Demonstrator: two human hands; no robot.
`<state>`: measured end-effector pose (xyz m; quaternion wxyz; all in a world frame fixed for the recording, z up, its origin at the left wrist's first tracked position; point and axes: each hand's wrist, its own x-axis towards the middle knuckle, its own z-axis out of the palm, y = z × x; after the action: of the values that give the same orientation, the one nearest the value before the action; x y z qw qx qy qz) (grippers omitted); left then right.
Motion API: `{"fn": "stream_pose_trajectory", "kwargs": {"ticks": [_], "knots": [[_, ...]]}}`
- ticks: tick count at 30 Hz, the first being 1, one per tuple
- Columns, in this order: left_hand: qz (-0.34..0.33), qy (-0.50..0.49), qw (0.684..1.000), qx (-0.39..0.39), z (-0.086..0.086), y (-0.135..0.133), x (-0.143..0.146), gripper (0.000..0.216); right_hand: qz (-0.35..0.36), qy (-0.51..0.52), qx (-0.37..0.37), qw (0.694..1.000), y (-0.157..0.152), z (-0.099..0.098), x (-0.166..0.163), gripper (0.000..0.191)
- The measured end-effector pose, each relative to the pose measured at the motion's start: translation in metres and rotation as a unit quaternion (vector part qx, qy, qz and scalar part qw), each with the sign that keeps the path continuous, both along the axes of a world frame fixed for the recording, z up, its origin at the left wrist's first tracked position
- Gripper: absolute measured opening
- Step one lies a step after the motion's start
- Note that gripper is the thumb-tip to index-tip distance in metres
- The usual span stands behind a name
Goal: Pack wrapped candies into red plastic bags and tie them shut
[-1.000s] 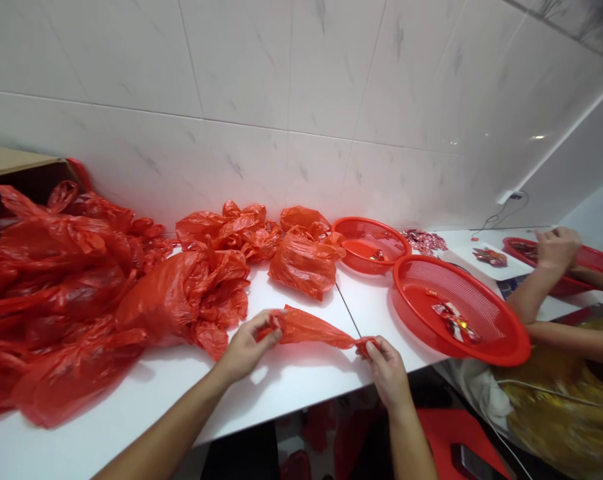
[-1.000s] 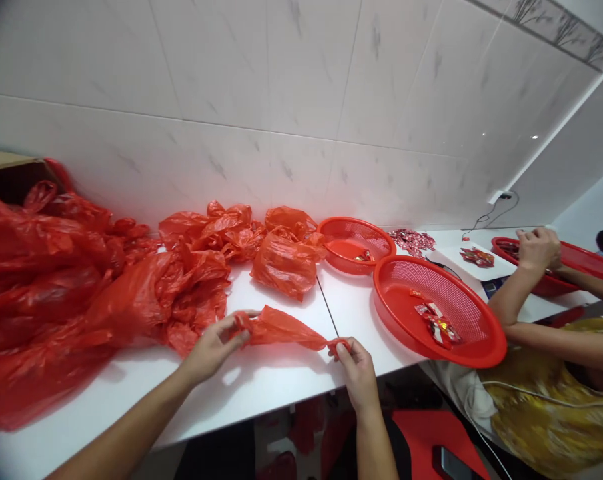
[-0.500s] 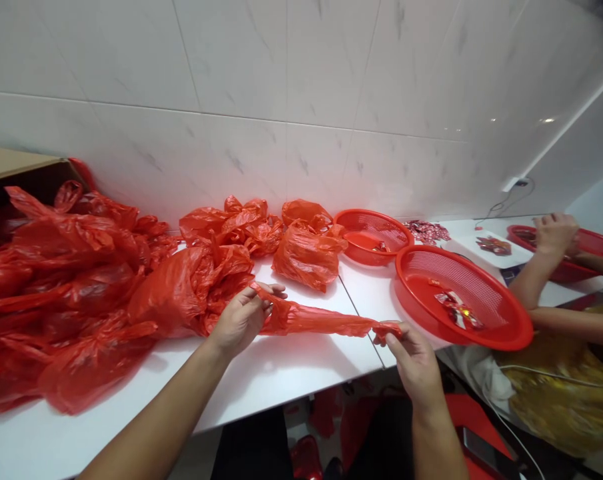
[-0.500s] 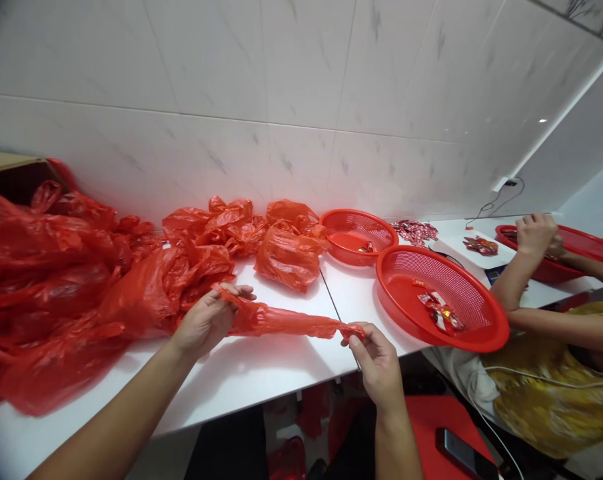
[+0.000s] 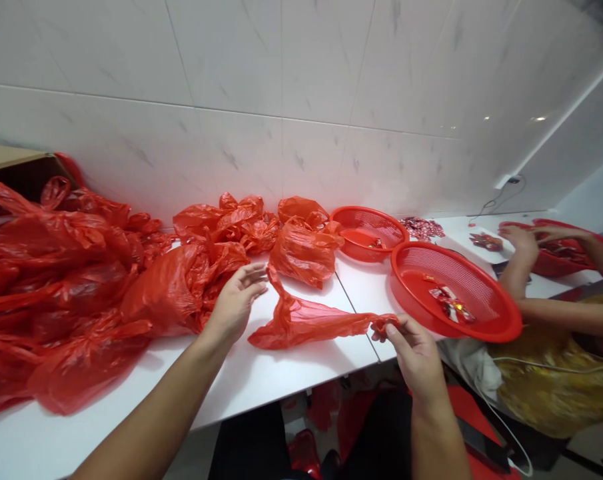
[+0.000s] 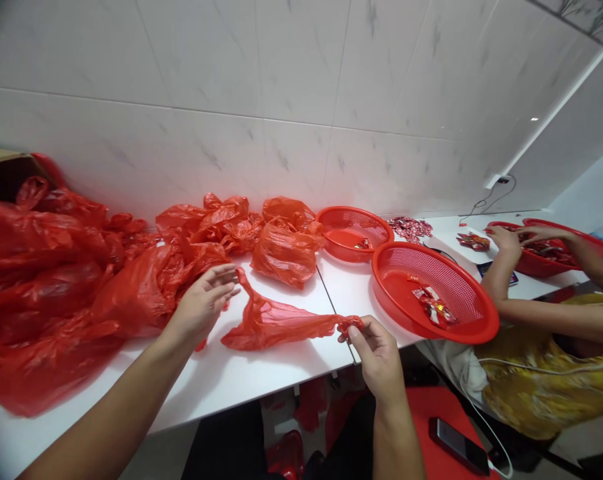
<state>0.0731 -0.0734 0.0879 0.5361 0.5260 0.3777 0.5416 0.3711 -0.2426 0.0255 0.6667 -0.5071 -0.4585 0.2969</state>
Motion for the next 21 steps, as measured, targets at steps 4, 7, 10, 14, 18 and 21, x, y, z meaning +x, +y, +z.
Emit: {"fn": "stream_pose_trajectory", "kwargs": {"ticks": [4, 7, 10, 14, 18, 21], "knots": [[0.135, 0.068, 0.931, 0.333, -0.003, -0.036, 0.012, 0.034, 0.015, -0.001, -0.016, 1.0, 0.005, -0.002, -0.006, 0.019], [-0.067, 0.277, 0.821, 0.495, -0.017, -0.06, 0.027, 0.028, 0.019, -0.024, -0.013, 0.999, 0.004, 0.005, -0.011, 0.018], [-0.152, 0.523, 0.722, 0.426, -0.028, -0.059, 0.041, 0.031, 0.016, -0.047, 0.004, 0.999, 0.001, 0.016, -0.012, 0.019], [-0.194, 0.664, 0.644, 0.326, -0.023, -0.044, 0.049, 0.026, 0.03, -0.077, 0.004, 0.997, -0.005, 0.023, -0.009, 0.02], [-0.18, 0.734, 0.604, 0.254, -0.007, -0.038, 0.049, 0.027, 0.008, -0.166, -0.02, 0.986, -0.012, 0.023, -0.005, 0.022], [-0.162, 0.762, 0.588, 0.217, 0.0, -0.035, 0.048, 0.063, -0.048, -0.284, -0.038, 0.957, -0.014, 0.025, -0.005, 0.022]]}}
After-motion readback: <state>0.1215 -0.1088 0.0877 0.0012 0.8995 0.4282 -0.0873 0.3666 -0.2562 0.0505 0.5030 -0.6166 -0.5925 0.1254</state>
